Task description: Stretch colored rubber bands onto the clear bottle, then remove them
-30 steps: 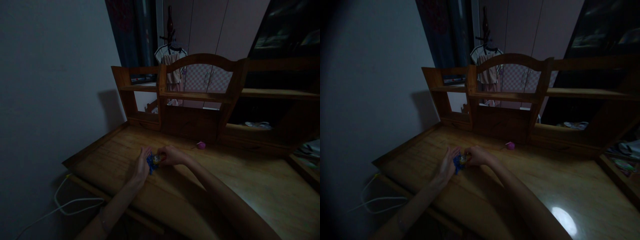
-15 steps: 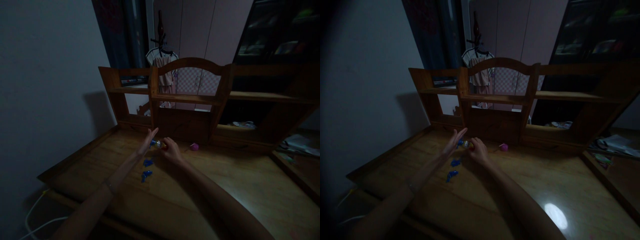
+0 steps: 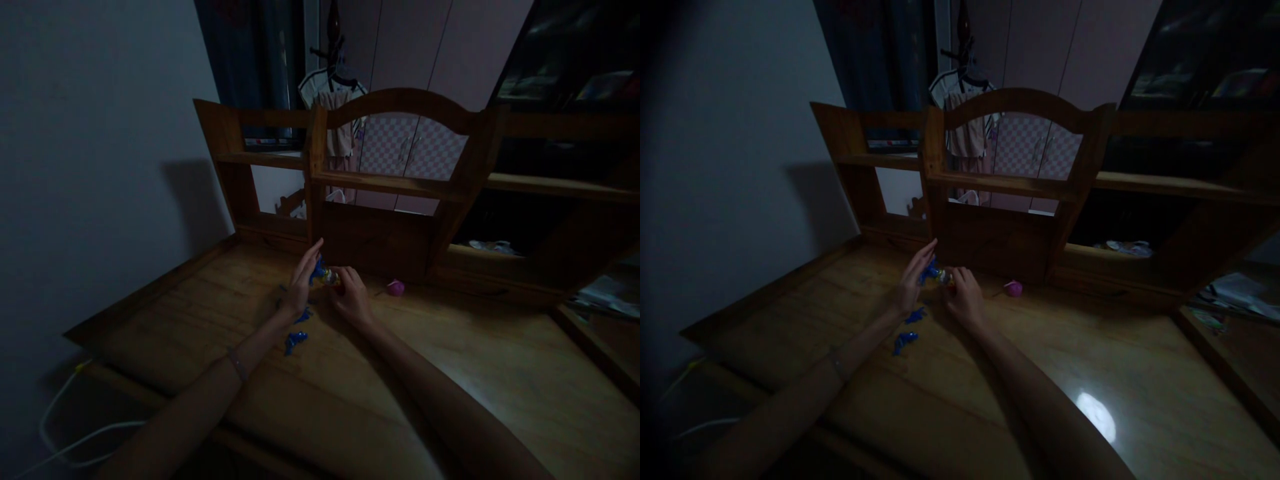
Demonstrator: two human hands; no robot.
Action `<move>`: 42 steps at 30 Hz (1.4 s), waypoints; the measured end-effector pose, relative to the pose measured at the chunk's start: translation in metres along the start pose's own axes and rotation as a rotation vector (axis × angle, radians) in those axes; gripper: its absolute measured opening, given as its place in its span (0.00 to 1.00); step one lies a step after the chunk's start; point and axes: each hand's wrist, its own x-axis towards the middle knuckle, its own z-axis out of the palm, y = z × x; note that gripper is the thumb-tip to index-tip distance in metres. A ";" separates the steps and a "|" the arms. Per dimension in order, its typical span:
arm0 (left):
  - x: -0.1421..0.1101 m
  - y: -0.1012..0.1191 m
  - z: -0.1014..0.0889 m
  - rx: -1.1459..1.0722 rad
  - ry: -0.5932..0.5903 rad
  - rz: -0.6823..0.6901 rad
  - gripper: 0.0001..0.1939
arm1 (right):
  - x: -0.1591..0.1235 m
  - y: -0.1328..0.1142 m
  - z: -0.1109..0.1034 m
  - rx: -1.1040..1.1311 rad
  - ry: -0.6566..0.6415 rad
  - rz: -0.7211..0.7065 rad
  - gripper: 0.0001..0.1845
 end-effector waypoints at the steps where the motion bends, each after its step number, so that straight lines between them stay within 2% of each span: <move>1: 0.001 -0.002 -0.001 -0.023 0.012 -0.003 0.22 | 0.000 0.000 0.000 -0.001 0.005 -0.003 0.23; 6: 0.004 -0.014 -0.007 -0.094 0.025 0.022 0.24 | -0.001 0.001 0.001 -0.012 0.008 -0.004 0.22; 13: 0.013 -0.019 -0.019 -0.140 -0.089 0.058 0.33 | -0.001 -0.001 -0.002 -0.021 0.005 0.004 0.22; 18: 0.026 -0.016 -0.044 -0.127 -0.280 -0.065 0.42 | -0.002 -0.001 -0.002 -0.022 -0.004 -0.012 0.22; 22: 0.029 -0.012 -0.061 -0.025 -0.306 -0.190 0.51 | -0.002 0.000 0.001 -0.034 -0.022 -0.057 0.23; 25: 0.028 -0.014 -0.067 0.003 -0.326 -0.330 0.53 | -0.003 0.000 0.002 -0.050 -0.049 -0.101 0.24; 29: 0.026 -0.018 -0.068 -0.032 -0.372 -0.469 0.54 | -0.004 -0.003 0.002 -0.085 -0.085 -0.160 0.25; 34: 0.018 -0.016 -0.062 -0.054 -0.400 -0.548 0.48 | -0.005 -0.008 0.000 -0.096 -0.107 -0.223 0.22; 38: 0.010 -0.016 -0.051 -0.107 -0.365 -0.565 0.42 | -0.005 -0.009 -0.002 -0.099 -0.111 -0.241 0.21; 42: 0.006 -0.018 -0.041 -0.143 -0.282 -0.594 0.33 | -0.005 -0.008 -0.002 -0.089 -0.087 -0.186 0.22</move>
